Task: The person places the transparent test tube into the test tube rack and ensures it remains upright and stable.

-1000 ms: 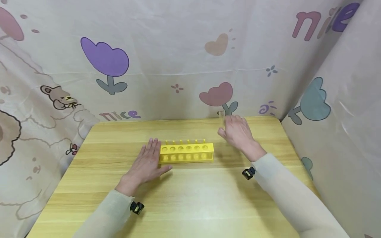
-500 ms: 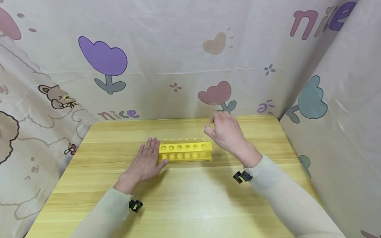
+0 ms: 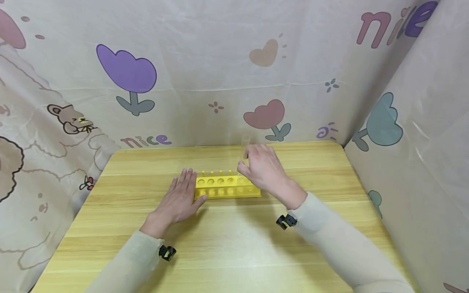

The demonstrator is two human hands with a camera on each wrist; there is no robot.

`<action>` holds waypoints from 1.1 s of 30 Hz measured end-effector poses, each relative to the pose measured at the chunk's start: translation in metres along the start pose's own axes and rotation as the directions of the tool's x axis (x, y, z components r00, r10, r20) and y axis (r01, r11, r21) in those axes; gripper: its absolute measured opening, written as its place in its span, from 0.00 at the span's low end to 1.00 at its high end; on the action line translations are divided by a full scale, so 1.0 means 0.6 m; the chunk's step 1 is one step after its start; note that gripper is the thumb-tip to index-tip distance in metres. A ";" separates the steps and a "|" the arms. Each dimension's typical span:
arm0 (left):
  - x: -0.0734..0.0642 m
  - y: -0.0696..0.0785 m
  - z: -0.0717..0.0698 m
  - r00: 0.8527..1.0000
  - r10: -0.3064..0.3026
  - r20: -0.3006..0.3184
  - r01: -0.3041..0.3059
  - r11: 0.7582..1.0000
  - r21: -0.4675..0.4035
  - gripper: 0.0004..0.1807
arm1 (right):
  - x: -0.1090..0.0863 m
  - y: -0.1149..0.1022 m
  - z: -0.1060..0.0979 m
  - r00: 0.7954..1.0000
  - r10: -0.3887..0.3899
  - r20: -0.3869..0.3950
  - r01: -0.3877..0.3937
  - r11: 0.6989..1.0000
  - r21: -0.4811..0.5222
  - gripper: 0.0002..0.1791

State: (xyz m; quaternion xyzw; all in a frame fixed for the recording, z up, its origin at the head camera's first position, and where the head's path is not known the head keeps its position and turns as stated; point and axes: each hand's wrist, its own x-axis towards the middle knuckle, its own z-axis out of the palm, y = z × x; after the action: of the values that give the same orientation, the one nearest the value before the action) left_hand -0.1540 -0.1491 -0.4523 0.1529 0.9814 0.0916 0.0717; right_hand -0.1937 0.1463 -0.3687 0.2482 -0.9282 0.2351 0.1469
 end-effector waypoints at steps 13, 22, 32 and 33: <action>-0.001 0.000 0.000 1.000 -0.008 0.006 0.008 1.000 0.000 0.50 | -0.011 0.004 0.043 0.998 0.018 0.064 -0.016 1.000 -0.021 0.09; -0.002 0.001 -0.001 1.000 -0.009 0.015 0.009 1.000 -0.007 0.51 | -0.018 0.010 0.069 0.994 0.041 0.101 -0.034 0.997 -0.069 0.12; -0.001 0.001 -0.001 1.000 -0.008 0.009 0.008 1.000 -0.003 0.50 | -0.024 0.015 0.083 0.995 0.030 0.099 -0.022 0.996 -0.083 0.11; -0.001 0.001 -0.001 1.000 -0.008 0.009 0.008 1.000 -0.002 0.50 | -0.024 0.016 0.084 0.995 0.030 0.100 -0.022 0.996 -0.085 0.11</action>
State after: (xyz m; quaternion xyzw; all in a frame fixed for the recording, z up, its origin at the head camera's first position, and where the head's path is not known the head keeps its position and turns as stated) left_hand -0.1532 -0.1487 -0.4514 0.1495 0.9815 0.0916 0.0768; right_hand -0.1945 0.1333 -0.4205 0.2414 -0.9465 0.1853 0.1071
